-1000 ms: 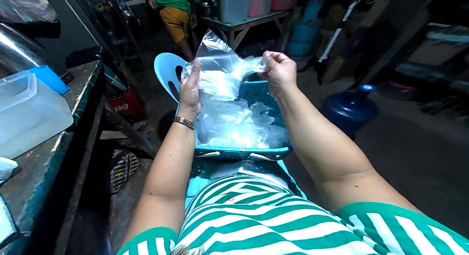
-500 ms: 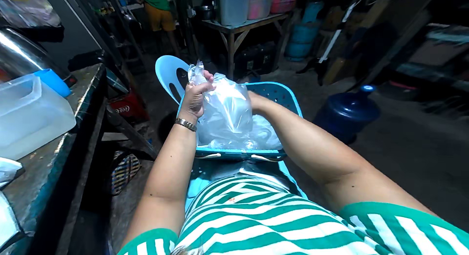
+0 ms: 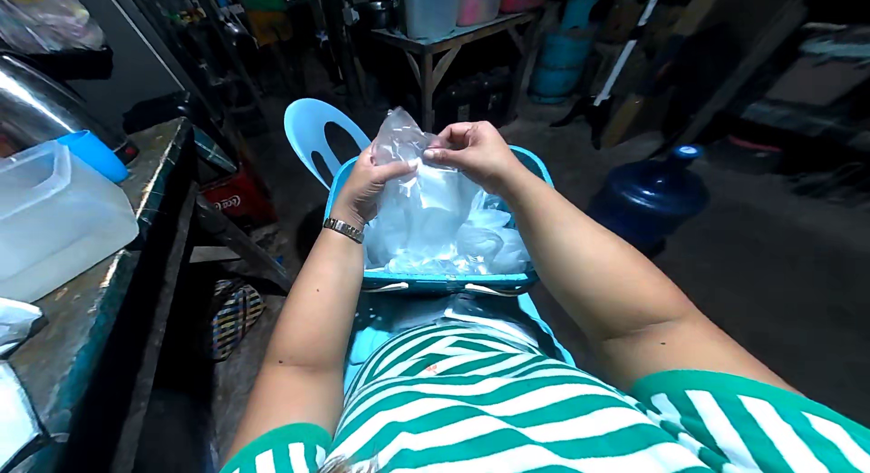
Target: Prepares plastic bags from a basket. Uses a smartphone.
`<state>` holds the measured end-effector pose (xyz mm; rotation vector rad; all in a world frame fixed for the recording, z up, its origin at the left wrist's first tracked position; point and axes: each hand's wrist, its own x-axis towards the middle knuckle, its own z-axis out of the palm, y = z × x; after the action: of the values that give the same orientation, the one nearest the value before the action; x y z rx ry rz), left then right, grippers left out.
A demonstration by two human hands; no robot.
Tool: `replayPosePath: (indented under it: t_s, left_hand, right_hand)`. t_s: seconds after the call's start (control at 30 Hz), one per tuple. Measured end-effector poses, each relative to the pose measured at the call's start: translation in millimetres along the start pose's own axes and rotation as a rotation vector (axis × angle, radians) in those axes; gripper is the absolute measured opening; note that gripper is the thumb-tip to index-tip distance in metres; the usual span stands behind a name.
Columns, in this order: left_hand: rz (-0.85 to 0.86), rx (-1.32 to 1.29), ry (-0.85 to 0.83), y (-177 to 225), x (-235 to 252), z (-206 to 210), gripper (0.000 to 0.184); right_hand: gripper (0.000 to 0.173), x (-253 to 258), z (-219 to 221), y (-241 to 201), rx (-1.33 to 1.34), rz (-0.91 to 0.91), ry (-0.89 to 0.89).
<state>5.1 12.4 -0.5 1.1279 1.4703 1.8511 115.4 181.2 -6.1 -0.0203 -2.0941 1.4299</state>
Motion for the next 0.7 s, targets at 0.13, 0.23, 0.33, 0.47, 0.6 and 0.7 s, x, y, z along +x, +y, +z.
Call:
replayPosePath:
  t_s: [0.13,0.23,0.33,0.47,0.6,0.7]
  left_hand:
    - [-0.026,0.019,0.185,4.8,0.2,6.6,0.018]
    - [-0.013,0.054,0.216,1.4,2.8,5.6,0.018]
    - [0.008,0.018,0.227,1.3,2.7,6.7,0.028]
    - [0.018,-0.037,0.187,-0.4,2.5,3.5,0.030]
    - [-0.061,-0.003,0.004,3.0,-6.0,0.7,0.032]
    - [-0.095,0.029,-0.118,4.1,-10.8,0.3,0.027]
  right_hand:
    - [0.012,-0.8,0.6,-3.4,-0.072,0.016,-0.001]
    - [0.013,-1.2,2.5,-4.2,-0.024,0.011,-0.002]
    - [0.017,-0.5,3.6,-3.5,-0.064,0.023,0.014]
    - [0.020,-0.6,4.9,-6.3,-0.112,0.075,0.029]
    - [0.018,2.3,5.4,-3.6,0.187,0.060,0.111]
    - [0.020,0.3,2.9,-16.1,0.573,0.179,0.245]
